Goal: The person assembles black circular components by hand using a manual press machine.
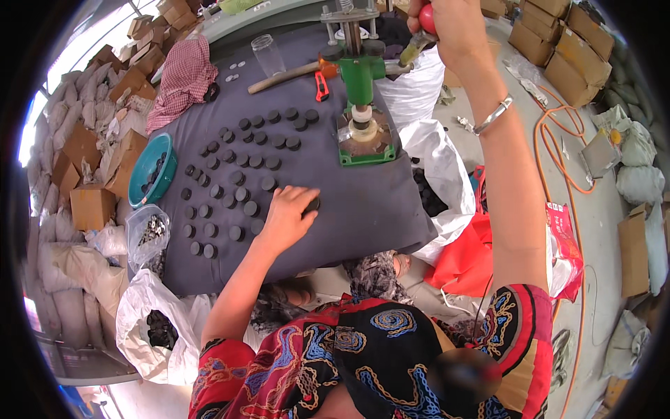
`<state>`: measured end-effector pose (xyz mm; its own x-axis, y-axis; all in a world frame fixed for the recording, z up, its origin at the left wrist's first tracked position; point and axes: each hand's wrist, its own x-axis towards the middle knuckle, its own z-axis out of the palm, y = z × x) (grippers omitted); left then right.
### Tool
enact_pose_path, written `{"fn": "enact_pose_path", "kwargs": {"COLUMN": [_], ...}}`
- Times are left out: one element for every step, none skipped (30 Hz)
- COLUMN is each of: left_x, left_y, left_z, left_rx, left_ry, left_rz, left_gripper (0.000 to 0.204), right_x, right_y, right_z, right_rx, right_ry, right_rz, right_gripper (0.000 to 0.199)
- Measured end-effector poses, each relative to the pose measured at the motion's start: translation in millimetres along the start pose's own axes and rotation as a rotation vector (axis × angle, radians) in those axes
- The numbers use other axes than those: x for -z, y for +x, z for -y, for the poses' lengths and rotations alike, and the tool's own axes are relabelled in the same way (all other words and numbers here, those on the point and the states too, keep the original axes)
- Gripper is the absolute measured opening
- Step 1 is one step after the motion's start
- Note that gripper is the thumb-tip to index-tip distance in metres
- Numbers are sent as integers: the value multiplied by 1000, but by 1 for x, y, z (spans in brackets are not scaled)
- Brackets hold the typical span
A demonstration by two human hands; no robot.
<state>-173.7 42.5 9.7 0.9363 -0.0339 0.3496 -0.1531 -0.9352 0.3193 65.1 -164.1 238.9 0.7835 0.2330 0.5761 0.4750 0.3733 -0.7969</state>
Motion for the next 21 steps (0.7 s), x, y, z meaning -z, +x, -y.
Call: {"fn": "enact_pose_path", "kwargs": {"left_x": [-2,-3,-5,-10,-17,-24,-29,-33,-36,-40,-45,-51,-55,-59,-63,-66,-68,-70,-74,-77,-80], "left_y": [9,26,44,60,77,93,106,118,128,136,143,148,152,156,159,162,165,167,168,169,171], "left_z": [0,-1,-2,0,3,7,10,9,8,8,10,12,10,7,5,4,4,3,5,7,10], "left_rx": [-3,82,165,131,126,165,208,201,257,314,310,302,292,290,266,244,243,278,316,317,317], "left_ry": [0,-103,-208,-213,-216,-258,-296,-302,-311,-318,-319,-293,-270,-273,-296,-314,-312,-390,-467,-467,-508], "left_rz": [-1,-50,-98,-210,-215,-248,-281,-282,-277,-273,-275,-283,-285,-283,-324,-368,-368,-355,-343,-343,-343], "left_gripper": [46,46,47,51,51,54,57,57,59,62,62,63,65,65,66,68,68,70,73,73,74], "right_x": [0,0,0,0,0,0,-1,-1,0,0,-1,-1,0,1,2,2,2,1,1,0,0], "right_y": [0,-1,0,0,0,-1,-1,-1,-1,-1,-1,0,0,0,-1,0,0,1,1,1,1], "right_z": [-4,-2,-2,-2,-2,0,-2,-2,-3,-4,-4,-3,-4,-4,-3,-2,-2,-2,-3,-3,-3], "right_rx": [-3,-14,-7,-1,7,13,4,-5,-1,8,15,18,15,12,12,13,15,16,14,12,11], "right_ry": [19,25,21,39,52,47,52,50,44,54,66,65,77,89,86,78,70,70,80,89,90], "right_rz": [37,31,29,39,46,48,48,44,41,55,70,71,61,51,48,54,60,59,58,57,58], "right_gripper": [17,18,18,17,17,17,17,17,17,17,18,18,18,18,18,18,18,18,18,18,18]}}
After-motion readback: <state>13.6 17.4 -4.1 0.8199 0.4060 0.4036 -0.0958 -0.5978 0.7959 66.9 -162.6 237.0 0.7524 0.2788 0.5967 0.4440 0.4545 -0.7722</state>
